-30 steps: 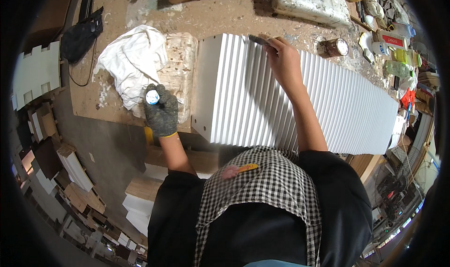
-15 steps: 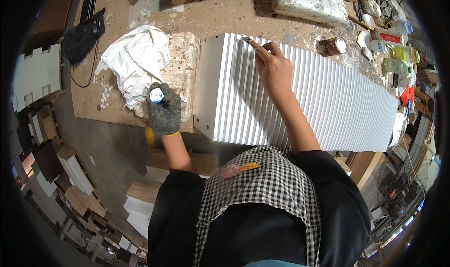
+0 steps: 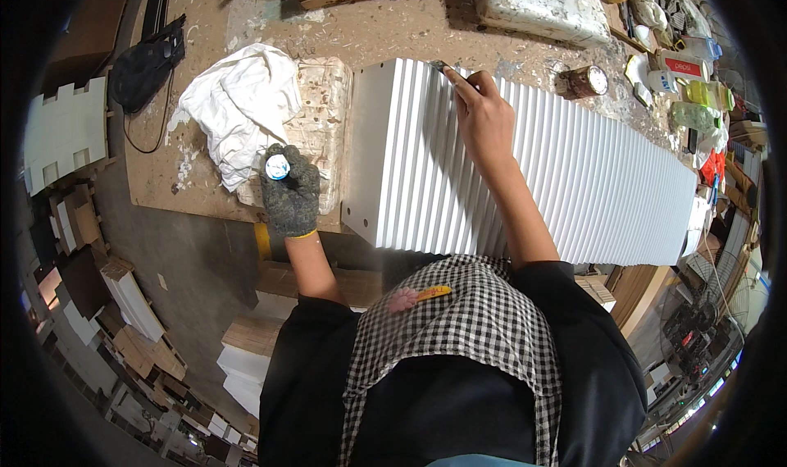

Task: The person wipes a white corrugated panel with a cloth, then uses a small metal spatula to apply adhesive from a small container onto the panel's surface. They spread the adhesive along the panel's grooves and edges.

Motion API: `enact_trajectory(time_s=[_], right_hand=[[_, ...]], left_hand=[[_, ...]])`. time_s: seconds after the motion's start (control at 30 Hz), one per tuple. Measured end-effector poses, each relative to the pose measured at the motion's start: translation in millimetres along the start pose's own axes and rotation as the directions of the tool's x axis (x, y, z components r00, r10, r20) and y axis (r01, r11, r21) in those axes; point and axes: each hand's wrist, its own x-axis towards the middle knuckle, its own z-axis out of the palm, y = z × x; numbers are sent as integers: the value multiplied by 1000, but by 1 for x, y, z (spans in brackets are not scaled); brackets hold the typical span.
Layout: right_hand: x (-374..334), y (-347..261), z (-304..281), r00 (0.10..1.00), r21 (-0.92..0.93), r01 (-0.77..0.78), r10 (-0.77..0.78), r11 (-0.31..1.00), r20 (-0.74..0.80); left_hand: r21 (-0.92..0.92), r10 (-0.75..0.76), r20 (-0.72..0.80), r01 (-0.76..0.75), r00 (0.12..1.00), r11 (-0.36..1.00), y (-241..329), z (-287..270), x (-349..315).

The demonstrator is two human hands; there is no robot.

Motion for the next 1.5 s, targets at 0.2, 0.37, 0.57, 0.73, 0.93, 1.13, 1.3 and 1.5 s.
enact_trajectory(time_s=[0.2, 0.37, 0.57, 0.73, 0.93, 1.13, 1.3, 1.5], right_hand=[[2, 2, -1, 997, 25, -34, 36, 999, -72], [2, 10, -4, 917, 492, -381, 388, 783, 92], [-3, 18, -26, 574, 640, -681, 283, -356, 768], [-27, 0, -37, 666, 711, -692, 269, -127, 696], [-70, -41, -53, 924, 794, -364, 294, 487, 243], [-106, -99, -95, 997, 417, 77, -75, 906, -21], [-130, -122, -126, 985, 143, 157, -144, 977, -98], [-156, -105, -145, 960, 15, 169, -161, 986, -231]], left_hand=[[-25, -6, -34, 5, 999, 1000, 2, -6, -1], [-31, 10, -50, -11, 999, 999, -1, -2, -1], [31, 44, 4, -44, 999, 999, -5, 4, 0], [38, 70, 18, -71, 997, 997, -7, 8, -2], [124, 2, 203, -27, 979, 992, -9, 2, 0], [627, -55, 191, -79, 980, 775, -71, 59, -29], [651, -127, 307, -110, 943, 751, -95, 87, -54], [643, -151, 382, -145, 912, 752, -119, 112, -76]])
